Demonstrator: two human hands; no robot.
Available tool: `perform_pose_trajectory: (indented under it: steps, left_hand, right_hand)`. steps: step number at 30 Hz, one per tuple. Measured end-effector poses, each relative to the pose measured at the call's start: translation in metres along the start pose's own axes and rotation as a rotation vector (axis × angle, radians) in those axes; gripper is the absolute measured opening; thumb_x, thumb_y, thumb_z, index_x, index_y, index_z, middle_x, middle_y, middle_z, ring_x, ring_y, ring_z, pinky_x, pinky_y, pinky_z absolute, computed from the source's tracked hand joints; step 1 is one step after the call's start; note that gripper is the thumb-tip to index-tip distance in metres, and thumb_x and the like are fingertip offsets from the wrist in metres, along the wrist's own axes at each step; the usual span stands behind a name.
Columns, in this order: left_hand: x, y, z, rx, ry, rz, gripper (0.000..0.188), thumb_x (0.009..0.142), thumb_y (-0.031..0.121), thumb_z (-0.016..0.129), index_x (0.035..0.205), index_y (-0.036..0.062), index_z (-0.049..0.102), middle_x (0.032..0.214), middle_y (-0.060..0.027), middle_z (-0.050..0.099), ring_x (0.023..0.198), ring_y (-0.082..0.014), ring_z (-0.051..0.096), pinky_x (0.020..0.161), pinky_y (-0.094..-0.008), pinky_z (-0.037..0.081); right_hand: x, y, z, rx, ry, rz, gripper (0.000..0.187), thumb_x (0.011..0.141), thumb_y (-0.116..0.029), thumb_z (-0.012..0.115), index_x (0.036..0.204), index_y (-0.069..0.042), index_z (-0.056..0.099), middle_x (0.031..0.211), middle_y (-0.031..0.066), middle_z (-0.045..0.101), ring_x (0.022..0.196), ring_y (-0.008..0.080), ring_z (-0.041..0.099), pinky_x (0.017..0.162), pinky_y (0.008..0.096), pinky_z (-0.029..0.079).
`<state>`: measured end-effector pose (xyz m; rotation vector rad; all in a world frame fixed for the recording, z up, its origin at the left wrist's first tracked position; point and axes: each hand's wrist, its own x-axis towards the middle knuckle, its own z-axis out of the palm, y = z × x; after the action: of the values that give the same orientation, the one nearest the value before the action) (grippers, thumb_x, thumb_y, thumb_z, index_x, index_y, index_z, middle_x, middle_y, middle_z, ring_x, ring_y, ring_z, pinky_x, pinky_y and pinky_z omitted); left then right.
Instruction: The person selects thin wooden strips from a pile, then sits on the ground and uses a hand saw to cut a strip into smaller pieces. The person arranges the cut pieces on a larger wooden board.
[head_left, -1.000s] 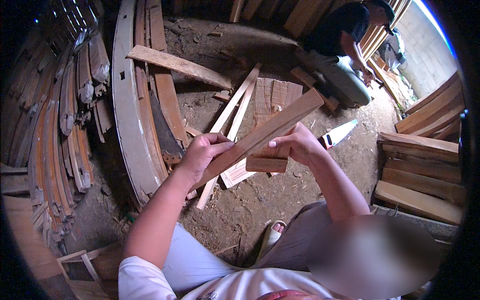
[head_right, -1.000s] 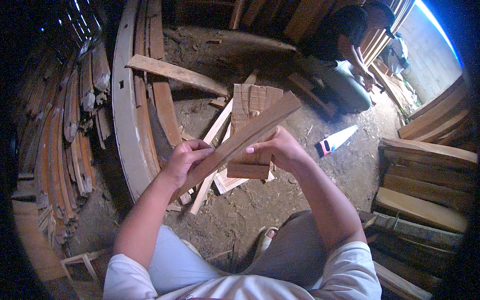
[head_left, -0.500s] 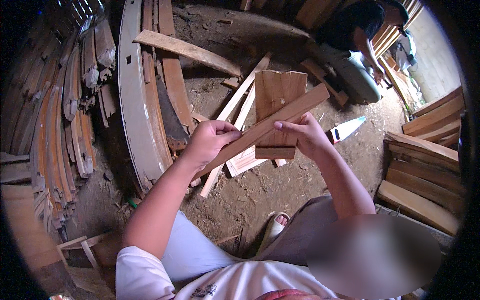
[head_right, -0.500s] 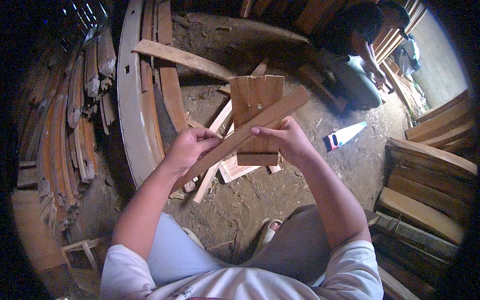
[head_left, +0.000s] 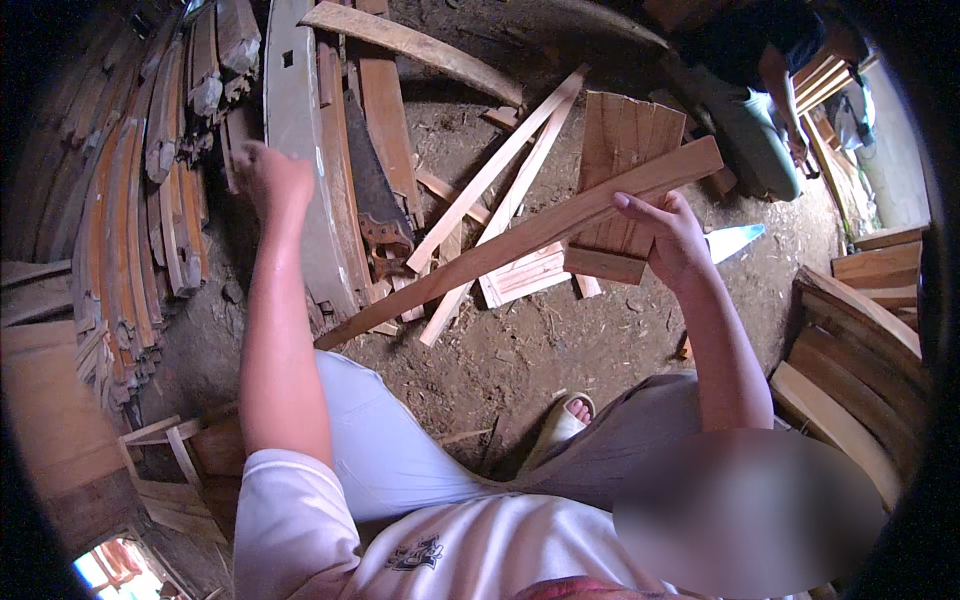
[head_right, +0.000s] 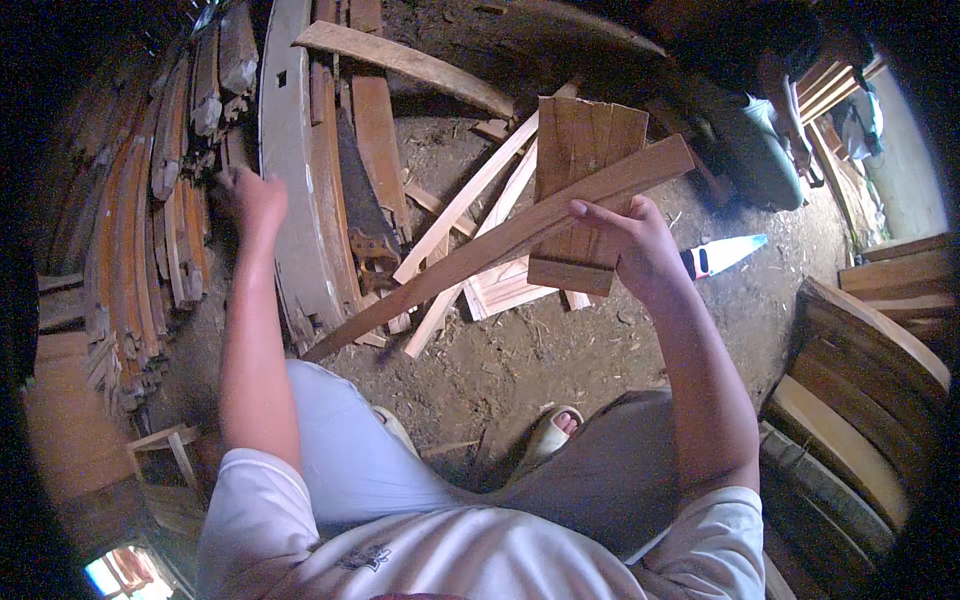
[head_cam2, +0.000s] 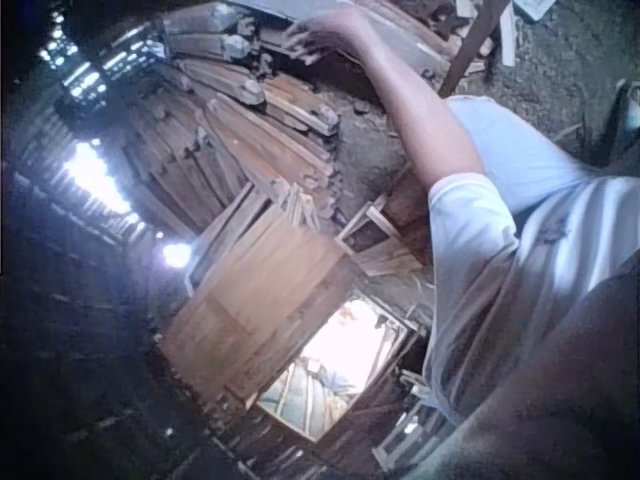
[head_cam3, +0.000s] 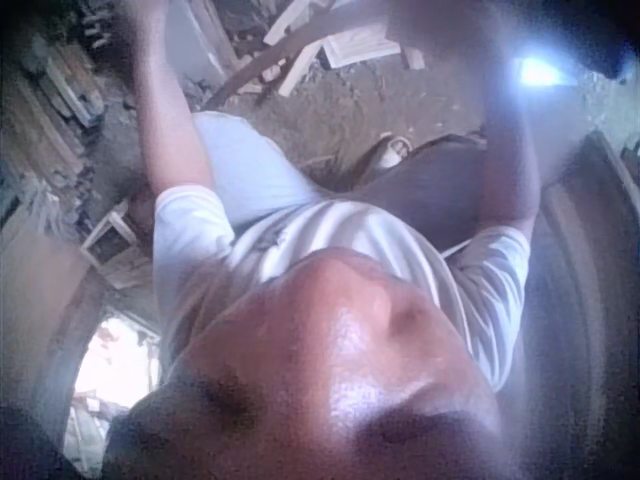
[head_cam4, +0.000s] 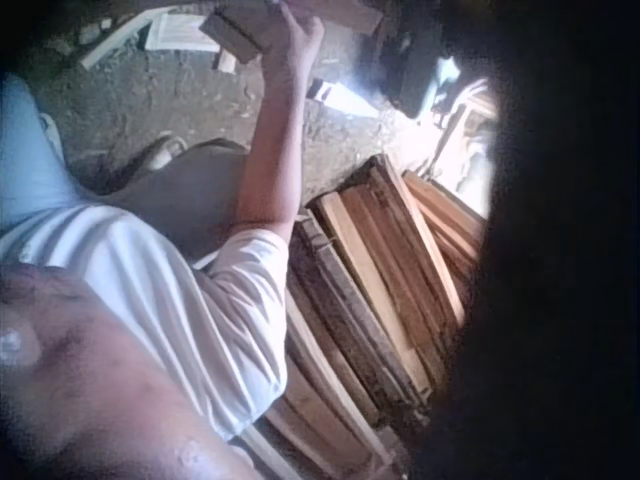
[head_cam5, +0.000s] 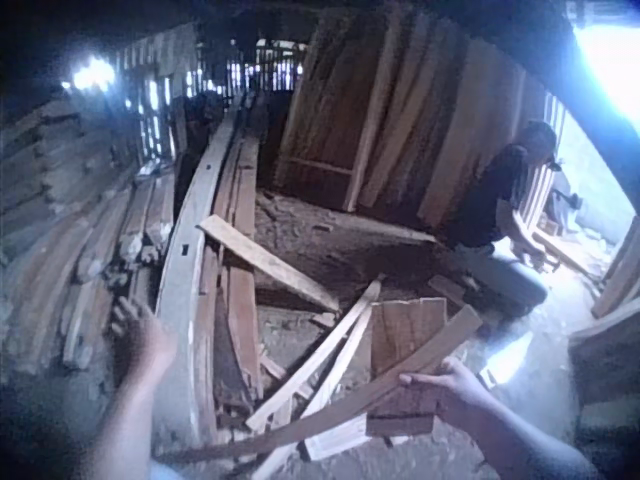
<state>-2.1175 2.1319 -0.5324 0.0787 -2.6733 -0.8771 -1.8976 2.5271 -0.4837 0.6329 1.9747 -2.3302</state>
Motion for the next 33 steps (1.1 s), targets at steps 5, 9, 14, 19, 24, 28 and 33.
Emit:
perform_pose_trajectory:
  steps: [5, 9, 14, 19, 24, 28, 33]
  left_hand:
    - [-0.044, 0.043, 0.017, -0.355, -0.474, 0.175, 0.06, 0.097, 0.033, 0.065, 0.141, -0.0033, 0.047, 0.145, -0.022, 0.052, 0.136, -0.0292, 0.05, 0.113, -0.04, 0.039]
    - [-0.131, 0.137, 0.019, -0.646, -1.01, 0.396, 0.071, 0.087, 0.033, 0.08, 0.14, -0.0013, 0.049, 0.145, -0.0174, 0.053, 0.134, -0.0288, 0.052, 0.112, -0.0411, 0.042]
    - [-0.136, 0.15, 0.031, -0.583, -0.865, 0.461, 0.031, 0.092, 0.022, 0.071, 0.112, -0.0014, 0.065, 0.086, -0.018, 0.071, 0.082, -0.0231, 0.071, 0.072, -0.041, 0.052]
    - [-0.12, 0.143, 0.029, -0.74, -0.762, 0.398, 0.025, 0.095, 0.022, 0.069, 0.1, -0.0022, 0.068, 0.08, -0.0162, 0.071, 0.071, -0.0221, 0.07, 0.066, -0.0368, 0.052]
    - [-0.103, 0.135, 0.029, -0.783, -0.74, 0.289, 0.019, 0.096, 0.017, 0.07, 0.104, 0.0016, 0.062, 0.091, -0.0044, 0.069, 0.084, -0.0077, 0.063, 0.075, -0.0278, 0.051]
    - [-0.103, 0.138, 0.028, -0.75, -0.689, 0.37, 0.021, 0.092, 0.015, 0.074, 0.104, 0.0016, 0.062, 0.093, -0.0057, 0.069, 0.089, -0.0107, 0.063, 0.079, -0.0299, 0.051]
    - [-0.1, 0.137, 0.024, -0.743, -0.647, 0.381, 0.025, 0.088, 0.012, 0.077, 0.106, 0.0016, 0.063, 0.095, -0.0056, 0.07, 0.09, -0.011, 0.063, 0.082, -0.0299, 0.051]
  right_hand:
    - [0.005, -0.001, 0.011, 0.044, 0.017, -0.032, 0.039, 0.087, -0.016, 0.08, 0.117, 0.004, 0.064, 0.109, 0.0129, 0.072, 0.099, 0.0211, 0.07, 0.091, 0.0385, 0.056]
    - [0.004, -0.007, 0.012, 0.057, -0.033, -0.009, 0.038, 0.086, -0.014, 0.08, 0.116, 0.003, 0.065, 0.109, 0.013, 0.073, 0.097, 0.0216, 0.071, 0.091, 0.0384, 0.056]
    - [0.007, -0.005, 0.014, 0.034, -0.039, -0.035, 0.042, 0.082, -0.01, 0.082, 0.118, 0.004, 0.064, 0.11, 0.014, 0.073, 0.097, 0.0232, 0.071, 0.091, 0.0386, 0.056]
    - [0.003, -0.008, 0.007, 0.091, 0.035, -0.026, 0.041, 0.087, -0.013, 0.079, 0.121, 0.003, 0.061, 0.115, 0.0144, 0.07, 0.103, 0.0247, 0.069, 0.093, 0.0424, 0.055]
    - [0.005, -0.015, 0.006, 0.29, 0.122, -0.079, 0.049, 0.091, -0.016, 0.074, 0.131, 0.0, 0.05, 0.124, 0.0145, 0.063, 0.115, 0.0266, 0.064, 0.101, 0.0445, 0.052]
    - [0.002, -0.011, 0.02, 0.358, 0.061, -0.146, 0.056, 0.09, -0.008, 0.072, 0.138, 0.0, 0.043, 0.132, 0.0137, 0.058, 0.124, 0.0279, 0.059, 0.107, 0.0453, 0.048]
    - [0.002, -0.006, 0.031, 0.436, 0.043, -0.078, 0.06, 0.089, -0.006, 0.071, 0.14, 0.001, 0.04, 0.135, 0.0162, 0.056, 0.125, 0.0301, 0.057, 0.109, 0.048, 0.046]
